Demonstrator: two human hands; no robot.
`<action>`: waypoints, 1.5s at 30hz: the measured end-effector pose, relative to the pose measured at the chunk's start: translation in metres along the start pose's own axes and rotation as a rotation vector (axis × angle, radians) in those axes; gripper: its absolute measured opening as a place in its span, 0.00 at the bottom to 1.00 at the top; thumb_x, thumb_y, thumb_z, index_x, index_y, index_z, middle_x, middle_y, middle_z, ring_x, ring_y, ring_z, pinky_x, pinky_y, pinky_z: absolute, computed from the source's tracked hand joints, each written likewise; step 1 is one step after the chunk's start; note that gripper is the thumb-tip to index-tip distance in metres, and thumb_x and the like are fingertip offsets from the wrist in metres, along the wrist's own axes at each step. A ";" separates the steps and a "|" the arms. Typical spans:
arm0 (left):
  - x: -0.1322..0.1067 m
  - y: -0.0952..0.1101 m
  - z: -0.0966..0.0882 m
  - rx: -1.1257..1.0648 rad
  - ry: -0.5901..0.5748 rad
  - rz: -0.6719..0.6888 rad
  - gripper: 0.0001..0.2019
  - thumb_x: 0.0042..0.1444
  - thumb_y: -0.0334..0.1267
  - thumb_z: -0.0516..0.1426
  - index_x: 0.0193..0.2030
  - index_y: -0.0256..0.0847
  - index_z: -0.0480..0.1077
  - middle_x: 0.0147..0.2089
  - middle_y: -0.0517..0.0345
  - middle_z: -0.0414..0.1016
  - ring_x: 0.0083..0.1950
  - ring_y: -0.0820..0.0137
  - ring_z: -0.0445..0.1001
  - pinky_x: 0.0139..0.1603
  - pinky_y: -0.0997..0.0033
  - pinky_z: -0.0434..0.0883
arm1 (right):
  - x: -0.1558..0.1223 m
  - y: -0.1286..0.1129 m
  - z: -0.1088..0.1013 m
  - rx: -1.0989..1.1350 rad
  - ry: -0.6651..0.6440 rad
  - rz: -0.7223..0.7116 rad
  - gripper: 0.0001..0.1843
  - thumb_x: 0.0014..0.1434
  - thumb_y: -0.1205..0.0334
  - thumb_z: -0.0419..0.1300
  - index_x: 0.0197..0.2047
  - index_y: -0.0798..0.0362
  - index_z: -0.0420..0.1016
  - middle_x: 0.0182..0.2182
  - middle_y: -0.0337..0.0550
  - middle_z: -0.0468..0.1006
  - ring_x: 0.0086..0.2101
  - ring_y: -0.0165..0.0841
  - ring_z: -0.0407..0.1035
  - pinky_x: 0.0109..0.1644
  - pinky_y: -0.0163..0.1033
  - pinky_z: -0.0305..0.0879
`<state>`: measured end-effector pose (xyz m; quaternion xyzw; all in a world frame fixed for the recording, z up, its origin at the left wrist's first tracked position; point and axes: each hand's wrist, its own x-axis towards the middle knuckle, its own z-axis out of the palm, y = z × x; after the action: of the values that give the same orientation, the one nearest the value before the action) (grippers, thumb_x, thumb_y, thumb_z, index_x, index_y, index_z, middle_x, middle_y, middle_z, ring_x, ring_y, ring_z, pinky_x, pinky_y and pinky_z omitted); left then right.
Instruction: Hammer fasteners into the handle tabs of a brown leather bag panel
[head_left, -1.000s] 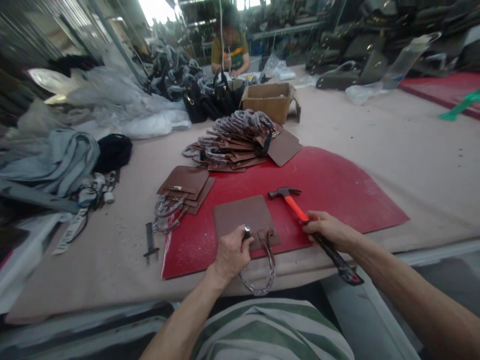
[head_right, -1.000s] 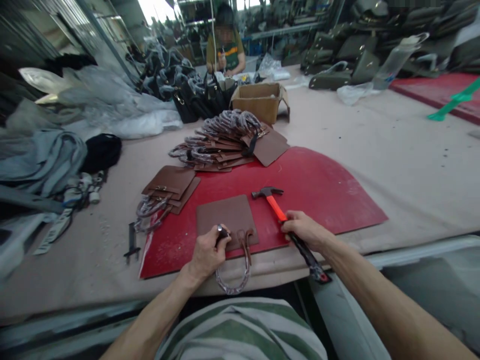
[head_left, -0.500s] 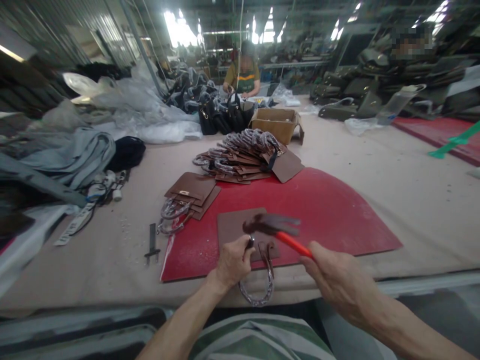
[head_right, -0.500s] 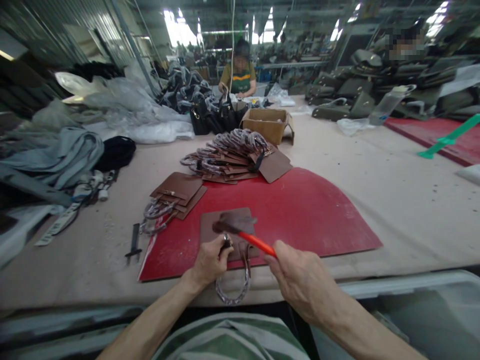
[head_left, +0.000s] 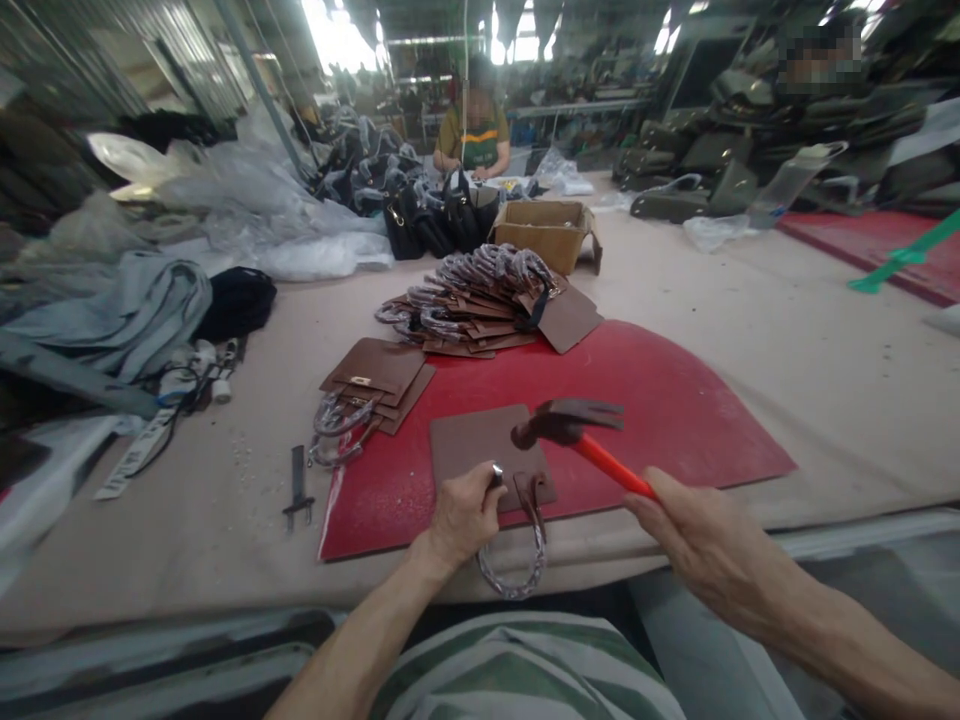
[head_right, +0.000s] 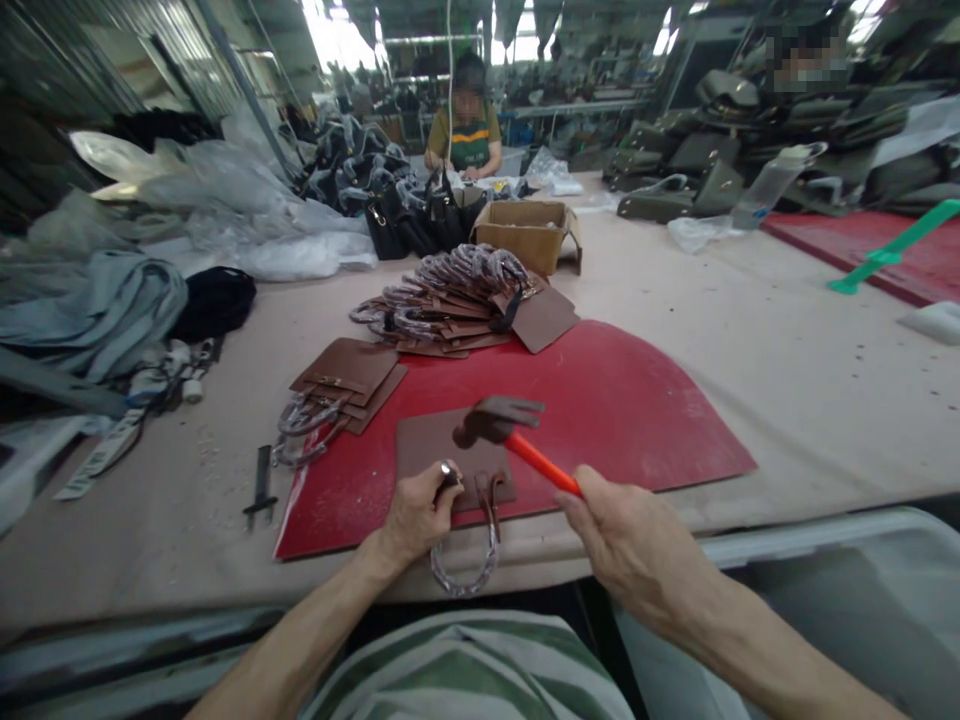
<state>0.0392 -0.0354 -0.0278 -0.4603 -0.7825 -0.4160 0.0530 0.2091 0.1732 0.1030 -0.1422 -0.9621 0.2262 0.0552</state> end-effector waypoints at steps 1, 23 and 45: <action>0.000 0.000 0.000 0.011 -0.002 0.002 0.05 0.61 0.30 0.55 0.43 0.41 0.67 0.37 0.54 0.77 0.38 0.65 0.79 0.40 0.68 0.74 | 0.004 0.008 0.003 0.070 -0.012 0.062 0.19 0.66 0.45 0.45 0.29 0.48 0.60 0.17 0.37 0.64 0.18 0.32 0.55 0.25 0.40 0.46; 0.008 -0.004 -0.016 -0.403 0.125 -0.480 0.08 0.62 0.39 0.59 0.44 0.38 0.72 0.39 0.55 0.82 0.40 0.69 0.82 0.44 0.72 0.79 | 0.043 -0.003 0.137 -0.045 0.034 -0.209 0.33 0.60 0.54 0.62 0.66 0.56 0.65 0.68 0.52 0.60 0.66 0.52 0.50 0.71 0.59 0.45; -0.006 -0.008 -0.026 -0.161 0.089 -0.230 0.07 0.63 0.32 0.57 0.43 0.39 0.77 0.42 0.55 0.83 0.43 0.69 0.82 0.45 0.75 0.78 | 0.049 -0.001 0.138 -0.068 0.022 -0.190 0.32 0.60 0.54 0.60 0.65 0.56 0.67 0.67 0.51 0.60 0.65 0.51 0.50 0.71 0.58 0.45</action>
<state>0.0286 -0.0594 -0.0183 -0.3517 -0.7911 -0.5005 0.0025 0.1382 0.1287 -0.0172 -0.0548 -0.9776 0.1857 0.0823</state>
